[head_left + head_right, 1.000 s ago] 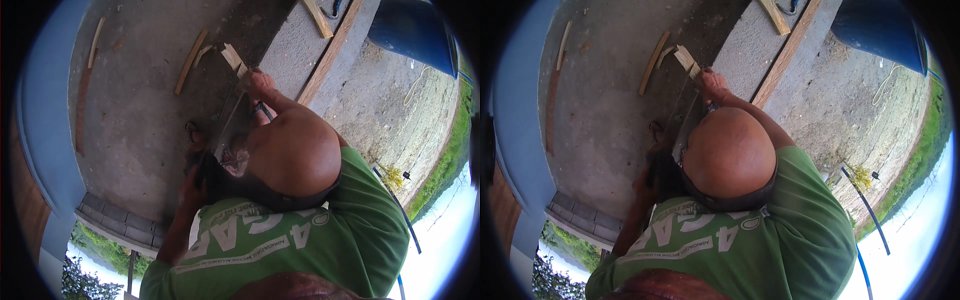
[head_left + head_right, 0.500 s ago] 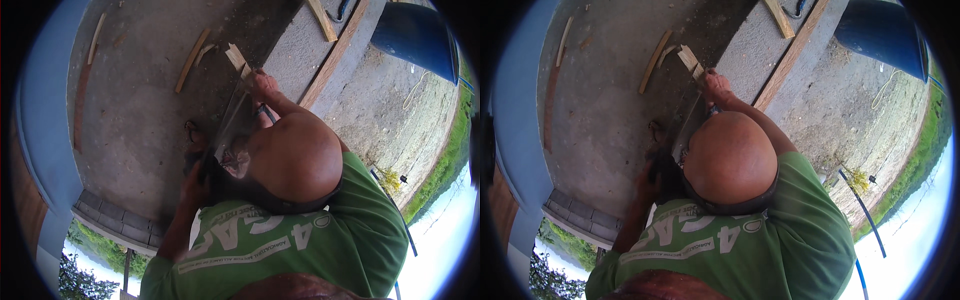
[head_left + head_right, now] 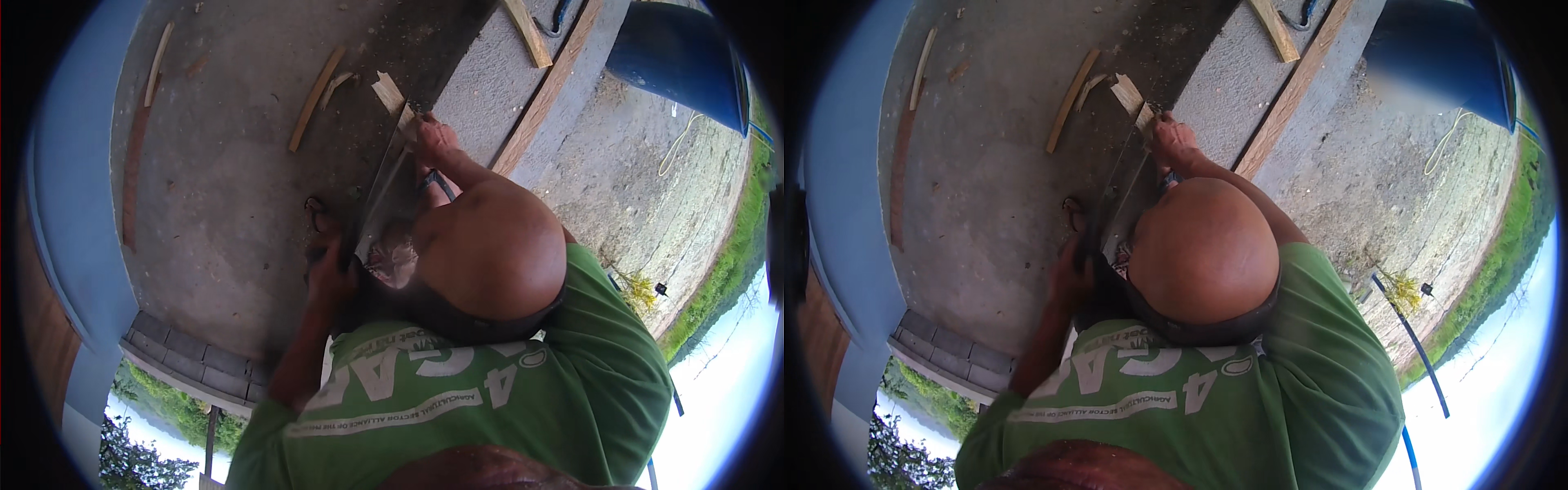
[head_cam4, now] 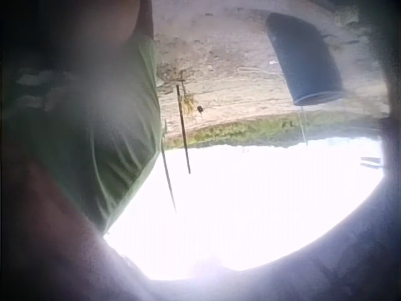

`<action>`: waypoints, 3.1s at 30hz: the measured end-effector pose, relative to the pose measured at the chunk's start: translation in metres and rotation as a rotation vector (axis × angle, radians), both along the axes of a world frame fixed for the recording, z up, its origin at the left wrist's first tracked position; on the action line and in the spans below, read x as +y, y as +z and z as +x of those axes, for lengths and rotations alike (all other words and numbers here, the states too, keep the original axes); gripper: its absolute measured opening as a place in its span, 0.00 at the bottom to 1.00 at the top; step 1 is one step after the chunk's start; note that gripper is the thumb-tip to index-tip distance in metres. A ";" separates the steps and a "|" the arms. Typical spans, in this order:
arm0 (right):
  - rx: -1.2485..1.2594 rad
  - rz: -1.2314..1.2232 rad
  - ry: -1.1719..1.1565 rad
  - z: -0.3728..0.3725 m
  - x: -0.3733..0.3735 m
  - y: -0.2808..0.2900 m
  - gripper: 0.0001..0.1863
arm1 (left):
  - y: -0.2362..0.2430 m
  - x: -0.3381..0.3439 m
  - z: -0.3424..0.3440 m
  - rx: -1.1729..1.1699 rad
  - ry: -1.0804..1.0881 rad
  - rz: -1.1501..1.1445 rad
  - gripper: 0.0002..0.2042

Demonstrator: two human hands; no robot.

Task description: The person cuts a wooden piece with a saw, drives a nail into the wood using a hammer, and then secures the wooden piece to the roof frame with the hammer.

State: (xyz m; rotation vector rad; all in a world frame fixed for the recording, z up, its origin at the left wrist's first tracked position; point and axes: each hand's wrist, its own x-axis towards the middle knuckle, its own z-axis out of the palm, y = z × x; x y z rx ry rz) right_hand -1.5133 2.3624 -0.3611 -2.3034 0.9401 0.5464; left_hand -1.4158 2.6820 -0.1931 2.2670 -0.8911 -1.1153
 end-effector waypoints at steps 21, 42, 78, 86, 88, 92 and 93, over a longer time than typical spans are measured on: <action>0.029 0.010 -0.023 0.010 -0.009 0.027 0.25 | 0.011 0.010 0.001 0.038 -0.010 0.132 0.27; -0.084 0.022 -0.004 0.029 0.011 0.030 0.26 | -0.079 -0.164 0.041 -0.068 0.004 -0.026 0.23; 0.039 0.106 -0.052 0.004 -0.008 0.039 0.32 | 0.006 0.007 -0.001 0.061 0.052 0.045 0.29; -0.015 0.113 0.006 0.039 0.009 0.041 0.32 | -0.070 -0.164 0.044 -0.024 0.029 0.058 0.24; -0.014 0.101 -0.021 0.038 0.014 0.037 0.32 | -0.079 -0.180 0.048 -0.036 0.017 0.051 0.24; -0.014 0.107 -0.081 0.004 0.001 0.029 0.31 | -0.006 -0.079 0.013 -0.031 -0.033 0.127 0.26; -0.014 0.102 -0.087 0.002 -0.008 0.031 0.30 | 0.013 -0.031 0.009 0.060 0.008 0.100 0.27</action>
